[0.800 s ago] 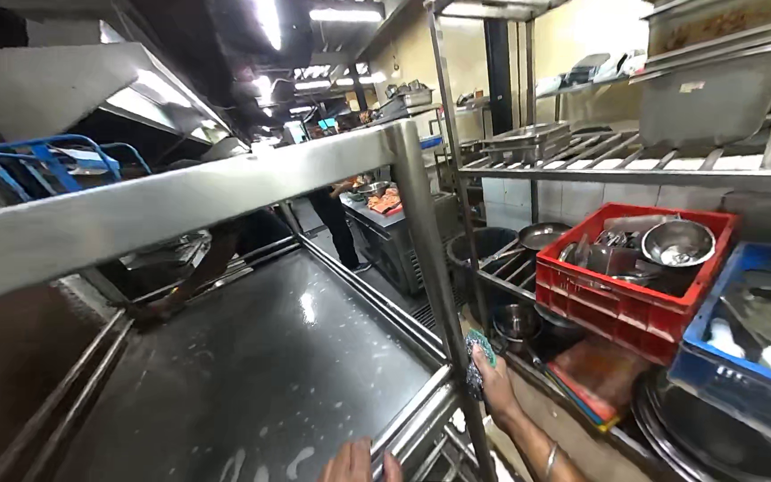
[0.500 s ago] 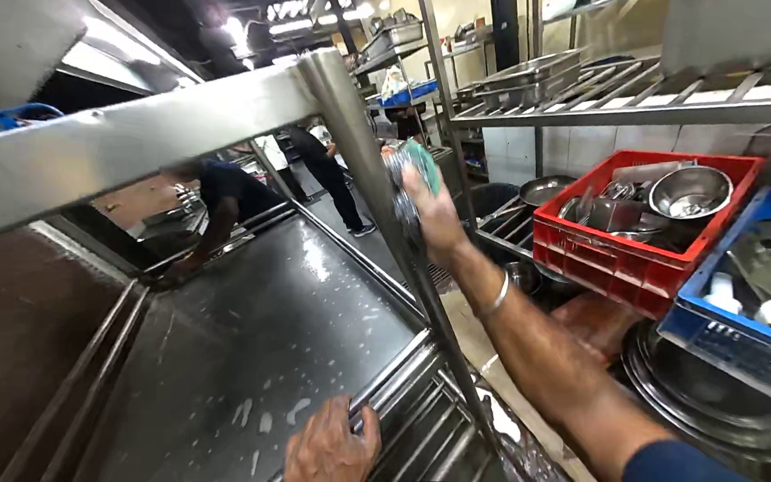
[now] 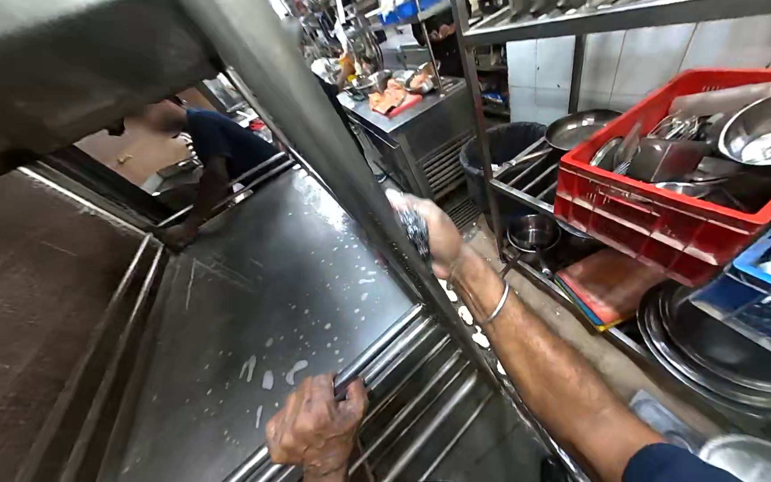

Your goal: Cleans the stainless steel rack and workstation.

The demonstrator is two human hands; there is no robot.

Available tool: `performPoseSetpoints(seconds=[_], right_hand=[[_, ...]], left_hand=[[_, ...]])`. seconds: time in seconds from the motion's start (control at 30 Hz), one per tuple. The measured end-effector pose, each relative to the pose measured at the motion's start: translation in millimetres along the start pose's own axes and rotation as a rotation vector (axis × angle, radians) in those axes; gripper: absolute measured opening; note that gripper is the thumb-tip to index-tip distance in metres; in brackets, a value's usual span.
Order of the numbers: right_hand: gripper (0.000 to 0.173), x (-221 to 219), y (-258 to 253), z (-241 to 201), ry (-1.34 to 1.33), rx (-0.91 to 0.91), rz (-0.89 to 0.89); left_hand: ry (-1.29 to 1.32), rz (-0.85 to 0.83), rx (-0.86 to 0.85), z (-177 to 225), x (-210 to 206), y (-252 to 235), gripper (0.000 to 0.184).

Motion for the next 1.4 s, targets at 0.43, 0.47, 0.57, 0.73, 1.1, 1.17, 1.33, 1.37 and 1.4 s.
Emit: performPoseSetpoints(seconds=[0.43,0.47,0.57,0.73,1.1,1.17,1.33,1.37,1.4], right_hand=[[0.037,-27.6,6.6,-46.8,0.206,0.48,0.069],[0.043,-36.1,7.3,-55.3,0.296,0.583,0.09],[0.055,-28.2,40.4,-29.8,0.582,0.775,0.174],[0.06,65.9,160.1,120.3,0.985,0.692,0.242],[0.06,75.1,191.0,136.6,1.009,0.352,0.377],[0.068,42.7,157.9,104.8,1.108,0.665,0.292],[0.078,66.1,181.0,144.9,1.298,0.635,0.282],[0.085,83.0,201.8,170.0,1.343,0.517,0.278],[0.092,101.7,222.9,196.1,1.395,0.354,0.26]], left_hand=[[-0.025,0.051,-0.003,4.7,0.7,-0.1,0.044],[-0.029,0.047,0.005,5.5,0.9,-0.8,0.043],[-0.051,0.026,0.015,7.6,2.0,-1.8,0.043],[-0.072,-0.028,0.012,10.3,0.5,-4.0,0.041],[-0.046,-0.136,-0.007,5.8,3.0,-3.4,0.041],[-0.033,-0.128,-0.013,5.9,3.5,-1.6,0.041],[-0.046,-0.068,-0.028,6.3,1.9,-1.2,0.044],[-0.046,-0.054,-0.03,5.6,2.0,-0.5,0.044],[-0.049,-0.044,-0.03,4.8,1.4,-0.4,0.044]])
Point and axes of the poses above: each hand's wrist, its own y-axis away from the middle knuckle, its own x-axis out of the back of the hand, z = x × y, the point moved 4 cm from there along -y, towards the middle knuckle, and after that the axes turned 11 degrees about x, right-handed, at the moved point
